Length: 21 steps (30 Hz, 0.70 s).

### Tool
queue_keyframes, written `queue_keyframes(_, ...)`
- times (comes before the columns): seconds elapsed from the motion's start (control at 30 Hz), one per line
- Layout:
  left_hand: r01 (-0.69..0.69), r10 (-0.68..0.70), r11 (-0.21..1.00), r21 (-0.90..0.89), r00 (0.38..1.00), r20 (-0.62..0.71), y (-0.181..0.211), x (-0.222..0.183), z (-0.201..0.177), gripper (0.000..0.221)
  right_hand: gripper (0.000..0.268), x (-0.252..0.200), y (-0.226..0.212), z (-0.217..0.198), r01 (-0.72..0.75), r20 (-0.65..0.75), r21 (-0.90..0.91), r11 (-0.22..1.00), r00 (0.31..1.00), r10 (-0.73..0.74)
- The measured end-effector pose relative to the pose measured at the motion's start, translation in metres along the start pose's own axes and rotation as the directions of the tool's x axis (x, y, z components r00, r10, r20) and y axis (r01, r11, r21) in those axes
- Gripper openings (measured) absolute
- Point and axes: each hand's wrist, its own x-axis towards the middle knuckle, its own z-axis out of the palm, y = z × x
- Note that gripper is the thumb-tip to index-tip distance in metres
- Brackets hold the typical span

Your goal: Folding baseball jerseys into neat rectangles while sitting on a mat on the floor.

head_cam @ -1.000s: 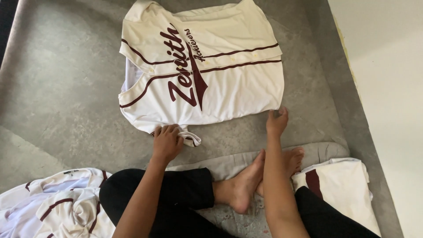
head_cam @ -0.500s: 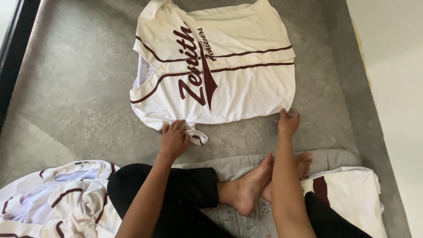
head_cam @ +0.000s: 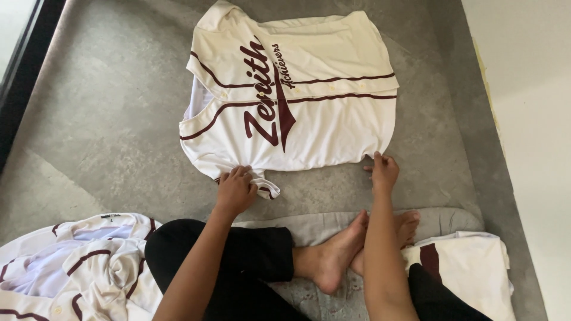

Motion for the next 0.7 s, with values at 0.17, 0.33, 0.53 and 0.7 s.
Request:
queue_keyframes(0.17, 0.048, -0.047, 0.999, -0.007, 0.999, 0.024, -0.008, -0.002, 0.003, 0.042, 0.028, 0.013, 0.031, -0.006, 0.0, -0.137, 0.074, 0.997, 0.99, 0.01)
queue_keyframes(0.33, 0.093, -0.092, 0.996, -0.012, 0.994, 0.061, -0.017, -0.007, 0.003, 0.045, 0.039, 0.014, 0.039, -0.015, -0.036, -0.176, 0.115, 0.993, 0.983, 0.056)
queue_keyframes(0.53, 0.099, -0.101, 0.995, 0.019, 0.973, 0.207, -0.025, -0.011, -0.002, 0.049, 0.039, 0.019, 0.048, -0.027, -0.117, -0.128, -0.07, 0.991, 0.986, 0.107)
queue_keyframes(0.7, 0.073, -0.063, 0.996, -0.056, 0.984, 0.168, -0.035, -0.011, -0.017, 0.044, 0.038, 0.012, 0.016, -0.032, 0.047, -0.046, -0.274, 0.961, 0.997, -0.061)
